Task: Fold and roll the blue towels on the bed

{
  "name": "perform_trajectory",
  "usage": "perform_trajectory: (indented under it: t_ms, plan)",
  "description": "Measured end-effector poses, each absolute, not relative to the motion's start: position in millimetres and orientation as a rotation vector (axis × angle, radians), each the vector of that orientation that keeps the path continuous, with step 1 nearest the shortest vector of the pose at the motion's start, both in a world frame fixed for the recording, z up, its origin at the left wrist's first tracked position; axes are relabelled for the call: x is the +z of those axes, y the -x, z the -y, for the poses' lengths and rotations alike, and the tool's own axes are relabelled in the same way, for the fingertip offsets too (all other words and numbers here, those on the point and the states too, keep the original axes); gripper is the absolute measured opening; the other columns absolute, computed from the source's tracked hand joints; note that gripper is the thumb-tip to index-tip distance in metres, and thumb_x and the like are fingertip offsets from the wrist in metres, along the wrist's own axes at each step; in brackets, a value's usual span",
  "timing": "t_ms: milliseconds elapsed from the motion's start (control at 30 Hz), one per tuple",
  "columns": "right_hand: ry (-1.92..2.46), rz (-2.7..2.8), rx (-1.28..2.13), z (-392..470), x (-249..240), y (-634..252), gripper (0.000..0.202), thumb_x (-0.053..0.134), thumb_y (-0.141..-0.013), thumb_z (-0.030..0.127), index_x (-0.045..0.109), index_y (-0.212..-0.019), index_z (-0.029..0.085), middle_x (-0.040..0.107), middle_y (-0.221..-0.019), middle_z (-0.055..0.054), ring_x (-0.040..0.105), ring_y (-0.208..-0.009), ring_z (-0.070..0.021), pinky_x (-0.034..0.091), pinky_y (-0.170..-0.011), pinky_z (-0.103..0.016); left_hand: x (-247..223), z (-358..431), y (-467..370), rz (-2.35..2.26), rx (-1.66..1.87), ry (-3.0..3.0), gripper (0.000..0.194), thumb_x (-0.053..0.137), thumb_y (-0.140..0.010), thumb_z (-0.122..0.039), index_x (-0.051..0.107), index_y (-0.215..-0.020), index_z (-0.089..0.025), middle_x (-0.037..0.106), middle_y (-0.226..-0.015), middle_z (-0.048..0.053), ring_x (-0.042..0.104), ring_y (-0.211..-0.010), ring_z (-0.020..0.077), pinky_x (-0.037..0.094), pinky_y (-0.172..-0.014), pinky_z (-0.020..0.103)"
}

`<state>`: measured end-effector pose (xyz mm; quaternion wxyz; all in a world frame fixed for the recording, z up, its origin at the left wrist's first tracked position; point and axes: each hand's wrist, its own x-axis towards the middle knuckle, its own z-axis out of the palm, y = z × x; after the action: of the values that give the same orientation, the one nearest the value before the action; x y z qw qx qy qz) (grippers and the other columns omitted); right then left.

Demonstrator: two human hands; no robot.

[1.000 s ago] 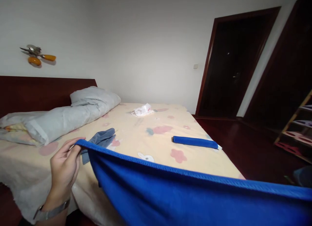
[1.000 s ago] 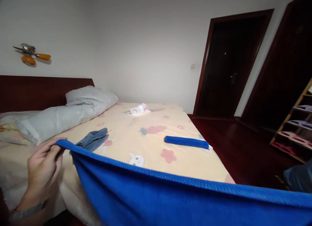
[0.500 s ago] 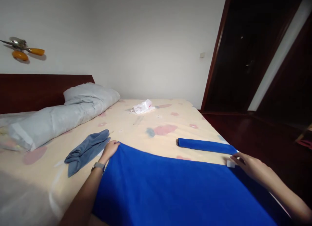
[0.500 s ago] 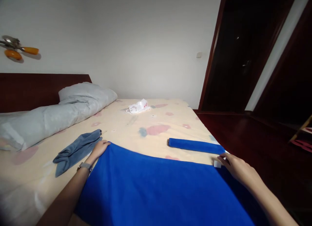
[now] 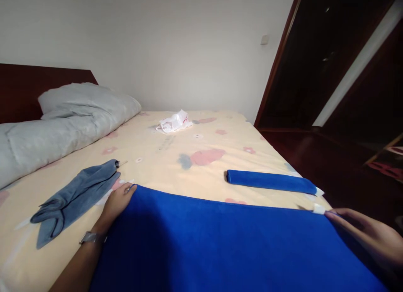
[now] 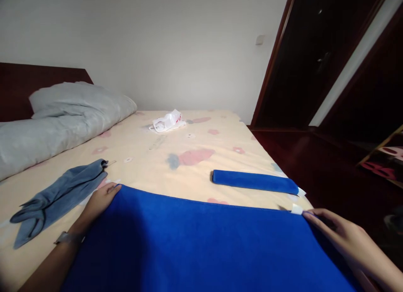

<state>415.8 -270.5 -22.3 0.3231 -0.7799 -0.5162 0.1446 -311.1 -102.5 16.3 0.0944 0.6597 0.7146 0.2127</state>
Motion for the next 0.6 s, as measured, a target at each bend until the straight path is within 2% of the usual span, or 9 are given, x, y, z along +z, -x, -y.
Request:
perform_trajectory:
  t_ms: [67,167,333,467,600]
  plan:
    - [2.035,1.269,0.556,259.7,0.9,-414.9,0.048,0.067,-0.062,0.077,0.075,-0.086,0.036,0.078,-0.103,-0.010,0.074,-0.092,-0.0329,0.058,-0.075,-0.039,26.9,100.7,308.8,-2.152,0.695,-1.975,0.040,0.041,-0.093,-0.052,0.070,-0.092,-0.024,0.077,-0.099,0.004,0.068,-0.099,0.0268,0.048,-0.084,0.029]
    - [2.042,1.229,0.594,237.9,23.4,-415.2,0.049,0.066,-0.064,0.073,0.074,-0.084,0.029,0.078,-0.097,-0.013,0.073,-0.089,-0.0323,0.055,-0.074,-0.038,43.1,94.2,301.1,-2.277,0.581,-1.998,0.041,0.039,-0.095,-0.051,0.070,-0.102,-0.025,0.076,-0.102,0.007,0.069,-0.100,0.0295,0.049,-0.081,0.031]
    - [2.181,1.282,0.370,208.4,3.9,-405.5,0.040,0.062,-0.074,0.061,0.076,-0.083,0.024,0.078,-0.093,-0.015,0.072,-0.089,-0.0354,0.051,-0.075,-0.041,39.7,87.9,280.2,-2.401,0.207,-2.041,0.046,0.029,-0.101,-0.048,0.067,-0.115,-0.024,0.077,-0.106,0.014,0.071,-0.100,0.0336,0.049,-0.077,0.036]
    - [2.256,1.270,0.253,204.5,-21.6,-399.5,0.052,0.054,-0.078,0.070,0.075,-0.098,0.026,0.077,-0.100,-0.014,0.070,-0.094,-0.0389,0.050,-0.073,-0.043,21.6,87.4,277.3,-2.440,0.203,-2.049,0.049,0.026,-0.103,-0.048,0.064,-0.122,-0.025,0.077,-0.103,0.016,0.072,-0.096,0.0340,0.050,-0.076,0.037]
    - [2.238,1.233,0.258,206.7,-28.5,-403.4,0.059,0.053,-0.073,0.077,0.073,-0.095,0.025,0.077,-0.090,-0.010,0.070,-0.089,-0.0342,0.050,-0.073,-0.039,16.5,83.4,282.1,-2.462,0.216,-2.062,0.049,0.027,-0.103,-0.050,0.065,-0.121,-0.025,0.077,-0.099,0.015,0.072,-0.094,0.0347,0.050,-0.075,0.037]
